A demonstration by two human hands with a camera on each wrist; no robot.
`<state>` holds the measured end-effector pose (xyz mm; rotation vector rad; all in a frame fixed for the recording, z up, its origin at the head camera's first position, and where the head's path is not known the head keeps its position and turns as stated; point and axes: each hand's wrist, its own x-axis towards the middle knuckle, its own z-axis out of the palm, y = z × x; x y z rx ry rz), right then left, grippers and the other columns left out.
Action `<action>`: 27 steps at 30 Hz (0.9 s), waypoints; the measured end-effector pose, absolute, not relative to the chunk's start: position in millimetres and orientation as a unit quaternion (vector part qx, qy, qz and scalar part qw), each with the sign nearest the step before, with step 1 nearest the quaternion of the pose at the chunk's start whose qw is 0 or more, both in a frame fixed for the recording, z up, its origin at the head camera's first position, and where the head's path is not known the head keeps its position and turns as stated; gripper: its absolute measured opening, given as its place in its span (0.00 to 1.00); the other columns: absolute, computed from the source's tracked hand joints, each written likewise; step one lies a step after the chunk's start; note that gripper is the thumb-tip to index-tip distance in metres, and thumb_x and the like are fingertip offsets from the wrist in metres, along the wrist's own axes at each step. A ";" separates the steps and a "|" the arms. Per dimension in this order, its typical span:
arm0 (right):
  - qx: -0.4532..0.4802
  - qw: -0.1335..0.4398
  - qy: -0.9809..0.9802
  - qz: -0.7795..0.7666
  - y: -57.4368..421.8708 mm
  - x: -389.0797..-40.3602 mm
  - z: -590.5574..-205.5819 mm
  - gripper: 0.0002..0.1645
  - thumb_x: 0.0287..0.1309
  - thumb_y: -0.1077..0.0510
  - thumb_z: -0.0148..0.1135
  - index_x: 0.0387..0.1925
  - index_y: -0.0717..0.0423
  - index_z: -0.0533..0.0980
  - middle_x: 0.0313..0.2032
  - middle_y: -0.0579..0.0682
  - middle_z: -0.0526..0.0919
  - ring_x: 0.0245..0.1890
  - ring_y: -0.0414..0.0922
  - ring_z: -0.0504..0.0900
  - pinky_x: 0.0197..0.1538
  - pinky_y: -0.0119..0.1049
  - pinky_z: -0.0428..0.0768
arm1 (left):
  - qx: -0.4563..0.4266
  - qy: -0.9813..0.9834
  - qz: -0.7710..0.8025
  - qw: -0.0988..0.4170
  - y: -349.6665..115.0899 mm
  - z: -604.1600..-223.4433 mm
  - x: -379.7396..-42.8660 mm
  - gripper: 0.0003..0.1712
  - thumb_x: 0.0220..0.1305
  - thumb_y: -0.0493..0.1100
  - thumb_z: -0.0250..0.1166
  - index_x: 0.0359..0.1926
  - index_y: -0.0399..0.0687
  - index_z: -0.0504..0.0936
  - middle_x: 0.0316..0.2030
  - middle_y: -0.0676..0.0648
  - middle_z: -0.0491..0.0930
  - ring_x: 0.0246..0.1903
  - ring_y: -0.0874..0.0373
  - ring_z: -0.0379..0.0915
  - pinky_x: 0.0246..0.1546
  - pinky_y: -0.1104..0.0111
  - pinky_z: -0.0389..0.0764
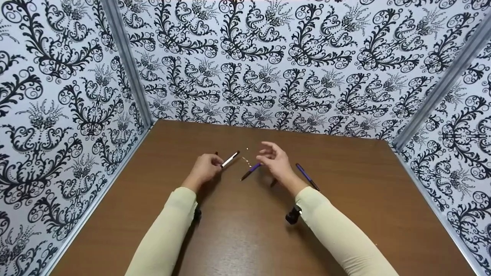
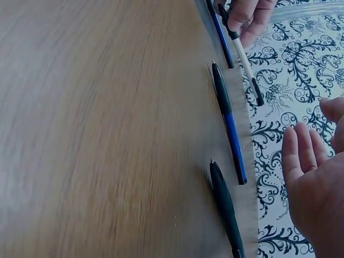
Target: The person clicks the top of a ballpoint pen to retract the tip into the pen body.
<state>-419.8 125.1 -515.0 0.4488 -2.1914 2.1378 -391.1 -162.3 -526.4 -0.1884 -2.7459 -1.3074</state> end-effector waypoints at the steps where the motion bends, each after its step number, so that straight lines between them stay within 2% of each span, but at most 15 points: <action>1: 0.144 0.024 -0.709 0.690 125.6 -419.8 -515.1 0.34 0.66 0.73 0.74 0.71 0.63 0.76 0.58 0.75 0.81 0.45 0.45 0.88 0.49 0.39 0.90 | -0.059 -0.901 -0.427 0.047 -162.9 -527.1 -391.1 0.11 0.67 0.27 0.69 0.47 0.37 0.93 0.37 0.45 0.89 0.39 0.50 0.82 0.45 0.58 0.84; 11: 0.137 0.025 -0.715 0.685 128.9 -418.5 -513.7 0.34 0.66 0.73 0.73 0.71 0.63 0.76 0.58 0.74 0.82 0.44 0.43 0.87 0.45 0.37 0.90 | -0.043 -0.915 -0.397 0.048 -164.4 -527.7 -389.1 0.12 0.64 0.29 0.68 0.45 0.39 0.94 0.37 0.46 0.90 0.41 0.48 0.83 0.48 0.54 0.84; 18: 0.132 0.026 -0.709 0.692 130.9 -417.3 -513.1 0.34 0.65 0.73 0.74 0.71 0.63 0.77 0.56 0.74 0.82 0.43 0.43 0.87 0.43 0.34 0.89 | -0.045 -0.919 -0.388 0.051 -165.6 -529.0 -390.0 0.13 0.62 0.28 0.67 0.44 0.38 0.94 0.36 0.46 0.90 0.41 0.48 0.83 0.48 0.55 0.84; 25: 0.122 0.026 -0.708 0.695 131.5 -418.5 -513.3 0.35 0.64 0.73 0.75 0.71 0.62 0.77 0.50 0.58 0.87 0.44 0.44 0.87 0.47 0.41 0.91 | -0.043 -0.920 -0.388 0.040 -167.7 -529.3 -390.3 0.12 0.61 0.27 0.69 0.43 0.38 0.94 0.35 0.47 0.89 0.40 0.49 0.82 0.47 0.56 0.83; 27: 0.124 0.029 -0.708 0.695 131.0 -418.7 -513.0 0.34 0.64 0.73 0.75 0.71 0.62 0.77 0.49 0.56 0.87 0.44 0.44 0.87 0.49 0.44 0.91 | -0.039 -0.920 -0.389 0.036 -168.4 -528.4 -390.0 0.11 0.62 0.27 0.70 0.44 0.38 0.94 0.36 0.46 0.89 0.41 0.48 0.82 0.49 0.55 0.83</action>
